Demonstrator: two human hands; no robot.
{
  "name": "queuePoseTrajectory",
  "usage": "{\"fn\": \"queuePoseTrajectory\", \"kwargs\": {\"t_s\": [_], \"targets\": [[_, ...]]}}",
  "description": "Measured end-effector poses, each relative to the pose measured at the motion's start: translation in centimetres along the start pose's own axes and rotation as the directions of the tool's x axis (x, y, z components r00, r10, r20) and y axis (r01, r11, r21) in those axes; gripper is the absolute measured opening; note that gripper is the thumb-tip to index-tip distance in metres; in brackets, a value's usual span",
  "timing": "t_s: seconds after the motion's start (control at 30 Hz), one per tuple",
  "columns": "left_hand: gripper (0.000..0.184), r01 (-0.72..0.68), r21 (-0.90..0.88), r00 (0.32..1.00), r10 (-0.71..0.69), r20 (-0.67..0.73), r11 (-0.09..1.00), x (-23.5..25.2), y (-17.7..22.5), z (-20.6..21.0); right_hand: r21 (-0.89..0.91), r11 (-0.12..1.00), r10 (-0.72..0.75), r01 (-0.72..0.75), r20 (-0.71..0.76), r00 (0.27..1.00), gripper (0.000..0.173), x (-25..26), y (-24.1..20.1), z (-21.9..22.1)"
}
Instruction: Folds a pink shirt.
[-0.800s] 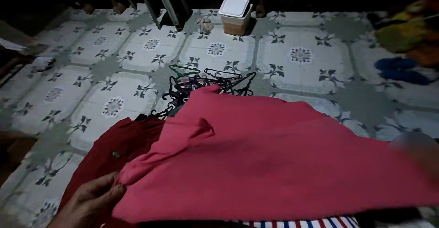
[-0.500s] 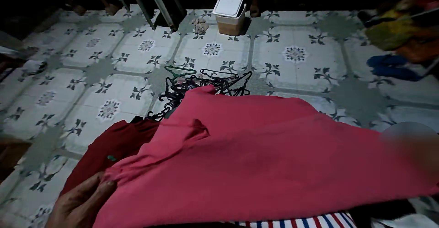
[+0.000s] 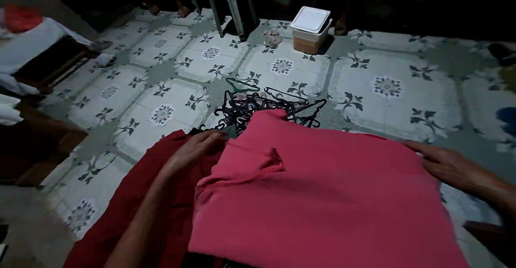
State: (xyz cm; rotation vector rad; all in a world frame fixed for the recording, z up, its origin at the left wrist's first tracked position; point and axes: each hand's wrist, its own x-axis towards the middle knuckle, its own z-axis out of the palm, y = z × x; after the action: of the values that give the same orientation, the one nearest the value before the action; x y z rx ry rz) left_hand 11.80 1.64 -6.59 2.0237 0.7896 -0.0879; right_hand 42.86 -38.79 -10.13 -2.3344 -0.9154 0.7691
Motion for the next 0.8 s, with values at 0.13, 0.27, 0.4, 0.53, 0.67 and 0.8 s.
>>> {"fn": "queuePoseTrajectory", "kwargs": {"t_s": [0.13,0.27,0.4,0.53,0.67,0.8], "targets": [[0.049,0.203,-0.136,0.967,-0.177,0.181,0.970,5.9,1.4,2.8,0.517,0.842,0.132,-0.151,0.074,0.989,0.049,5.6,0.2,2.9],[0.048,0.148,-0.136,0.975,-0.121,0.186,0.980,9.7,1.6,4.5,0.697,0.676,0.187,-0.239,0.151,0.971,0.049,7.9,1.5,3.7],[0.041,0.176,-0.135,0.962,-0.141,0.235,0.975,9.8,4.1,4.4,0.756,0.636,0.050,-0.155,0.161,0.986,0.041,6.4,2.7,1.4],[0.035,0.193,-0.255,0.953,-0.119,0.279,0.948,10.3,3.8,4.7,0.714,0.699,-0.156,-0.025,0.187,0.970,0.012,5.4,5.9,-1.2],[0.022,0.103,-0.533,0.992,-0.049,0.114,0.840,12.3,2.9,4.8,0.503,0.863,-0.069,-0.041,0.197,0.978,0.015,4.3,5.5,-3.4],[0.022,-0.091,-0.596,0.995,0.043,-0.094,0.798,11.9,6.0,3.1,0.240,0.958,0.094,-0.159,0.262,0.961,0.012,3.8,3.6,-5.2]]}}
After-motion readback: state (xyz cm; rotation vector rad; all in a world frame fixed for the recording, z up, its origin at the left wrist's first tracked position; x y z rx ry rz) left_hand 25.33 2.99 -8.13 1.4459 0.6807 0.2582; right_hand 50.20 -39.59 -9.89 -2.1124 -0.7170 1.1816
